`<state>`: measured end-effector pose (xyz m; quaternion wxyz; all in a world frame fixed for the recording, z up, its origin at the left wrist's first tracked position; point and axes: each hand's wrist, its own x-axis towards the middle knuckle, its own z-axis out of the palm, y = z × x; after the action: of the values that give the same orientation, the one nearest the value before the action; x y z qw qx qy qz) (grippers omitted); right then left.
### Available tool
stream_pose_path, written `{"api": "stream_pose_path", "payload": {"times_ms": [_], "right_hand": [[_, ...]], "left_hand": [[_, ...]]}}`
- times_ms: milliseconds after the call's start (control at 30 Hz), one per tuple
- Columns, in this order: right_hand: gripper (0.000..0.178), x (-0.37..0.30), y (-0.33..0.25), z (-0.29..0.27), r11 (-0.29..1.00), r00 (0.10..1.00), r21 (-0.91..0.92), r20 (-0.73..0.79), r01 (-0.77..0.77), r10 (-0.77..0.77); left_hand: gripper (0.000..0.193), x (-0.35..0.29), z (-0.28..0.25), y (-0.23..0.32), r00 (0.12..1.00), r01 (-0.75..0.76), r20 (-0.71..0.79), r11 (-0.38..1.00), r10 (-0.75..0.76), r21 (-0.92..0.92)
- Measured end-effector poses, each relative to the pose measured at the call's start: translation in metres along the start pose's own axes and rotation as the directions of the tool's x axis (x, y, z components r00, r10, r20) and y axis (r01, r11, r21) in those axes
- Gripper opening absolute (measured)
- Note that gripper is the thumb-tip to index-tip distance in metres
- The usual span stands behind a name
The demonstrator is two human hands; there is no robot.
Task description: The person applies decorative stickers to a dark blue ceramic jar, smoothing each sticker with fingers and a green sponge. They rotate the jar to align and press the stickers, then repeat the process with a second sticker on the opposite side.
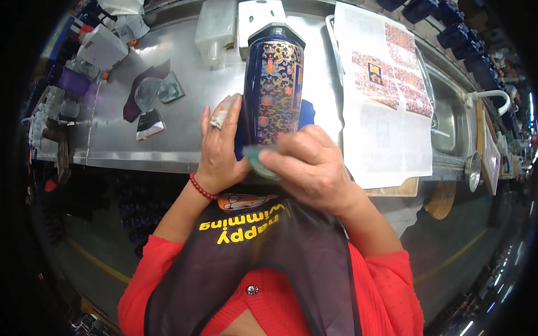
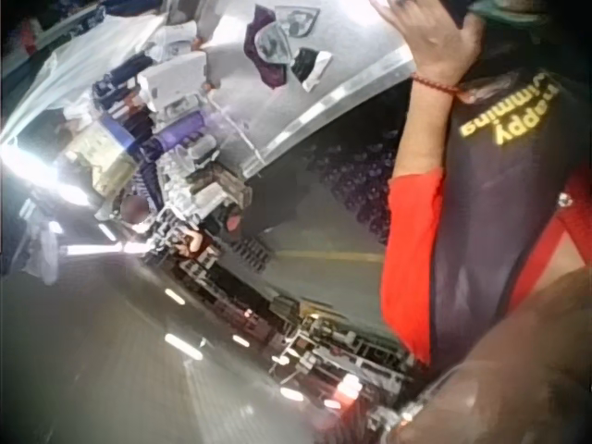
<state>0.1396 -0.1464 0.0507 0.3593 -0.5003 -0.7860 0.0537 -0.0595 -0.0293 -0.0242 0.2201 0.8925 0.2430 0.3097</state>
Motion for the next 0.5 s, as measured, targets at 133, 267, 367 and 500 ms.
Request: {"api": "stream_pose_path", "payload": {"times_ms": [133, 267, 367, 500], "right_hand": [[0.014, -0.011, -0.006, 0.004, 0.595, 0.621, 0.495, -0.135, -0.633, 0.772], [0.017, -0.020, 0.004, 0.015, 0.393, 0.531, 0.814, -0.126, -0.427, 0.838], [0.017, -0.025, 0.010, 0.023, 0.349, 0.513, 0.847, -0.108, -0.402, 0.851], [0.017, -0.027, 0.007, 0.026, 0.332, 0.518, 0.852, -0.086, -0.404, 0.851]], "left_hand": [[0.106, 0.005, -0.002, 0.003, 0.991, 0.106, 0.102, 0.967, -0.084, -0.233], [0.106, 0.015, 0.005, 0.011, 0.971, 0.231, 0.129, 0.931, -0.202, -0.281], [0.105, 0.018, 0.008, 0.012, 0.975, 0.218, 0.109, 0.919, -0.193, -0.329], [0.104, 0.017, 0.006, 0.011, 0.979, 0.200, 0.119, 0.913, -0.168, -0.354]]}}
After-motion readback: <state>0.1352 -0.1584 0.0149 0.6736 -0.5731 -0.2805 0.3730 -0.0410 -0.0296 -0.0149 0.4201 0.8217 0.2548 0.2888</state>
